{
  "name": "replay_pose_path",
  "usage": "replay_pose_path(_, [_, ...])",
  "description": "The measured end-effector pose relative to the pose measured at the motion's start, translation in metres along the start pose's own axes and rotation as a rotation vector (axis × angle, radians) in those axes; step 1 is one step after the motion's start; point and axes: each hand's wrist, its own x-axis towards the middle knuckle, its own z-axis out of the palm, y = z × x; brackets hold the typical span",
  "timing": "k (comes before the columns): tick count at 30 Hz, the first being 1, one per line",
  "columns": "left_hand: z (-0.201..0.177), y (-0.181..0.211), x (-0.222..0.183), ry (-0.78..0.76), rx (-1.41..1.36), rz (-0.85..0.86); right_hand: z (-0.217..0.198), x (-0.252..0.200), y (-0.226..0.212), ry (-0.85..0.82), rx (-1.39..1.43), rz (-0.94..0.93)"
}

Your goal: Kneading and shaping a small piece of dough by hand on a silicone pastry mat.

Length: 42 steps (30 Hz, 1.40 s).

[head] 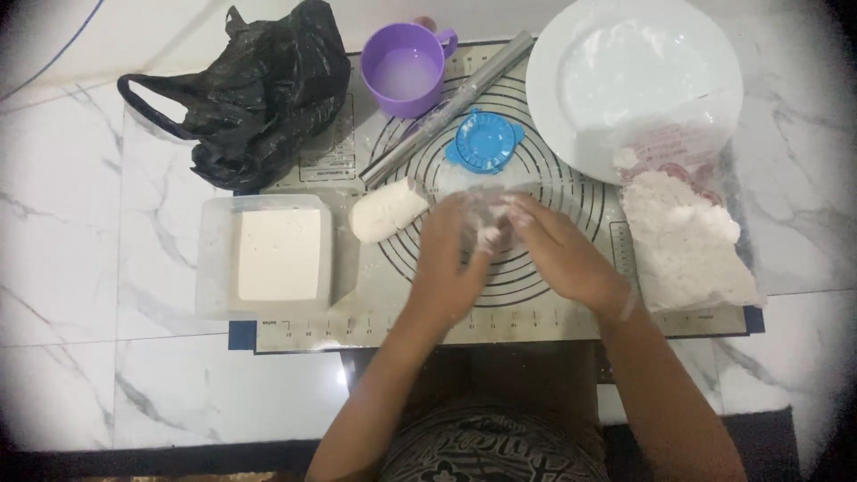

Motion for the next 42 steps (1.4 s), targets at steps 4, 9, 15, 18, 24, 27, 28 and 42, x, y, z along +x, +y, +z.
replay_pose_path(4, [0.027,-0.017,0.0,-0.001,0.236,0.121,-0.017,-0.02,0.043,-0.006,0.091,0.11])
replay_pose_path(9, [0.061,-0.047,0.033,0.046,0.828,0.223,-0.027,-0.039,0.044,0.28,0.247,0.314])
replay_pose_path(15, [0.074,-0.089,0.058,0.116,0.957,0.45,-0.047,-0.054,0.121,0.215,0.299,0.15])
replay_pose_path(18, [0.069,-0.08,0.06,0.09,0.993,0.442,-0.05,-0.056,0.125,0.246,0.268,0.135])
replay_pose_path(24, [0.058,-0.061,0.069,0.025,1.0,0.485,-0.05,-0.057,0.13,0.267,0.348,0.049])
replay_pose_path(27, [0.058,-0.06,0.074,0.033,1.023,0.503,-0.05,-0.064,0.124,0.283,0.359,0.042])
replay_pose_path(28, [0.056,-0.057,0.075,0.032,1.022,0.504,-0.049,-0.065,0.123,0.284,0.359,0.043])
replay_pose_path(42, [0.035,-0.036,0.064,0.047,0.964,0.551,-0.036,-0.079,0.127,0.314,0.348,0.041])
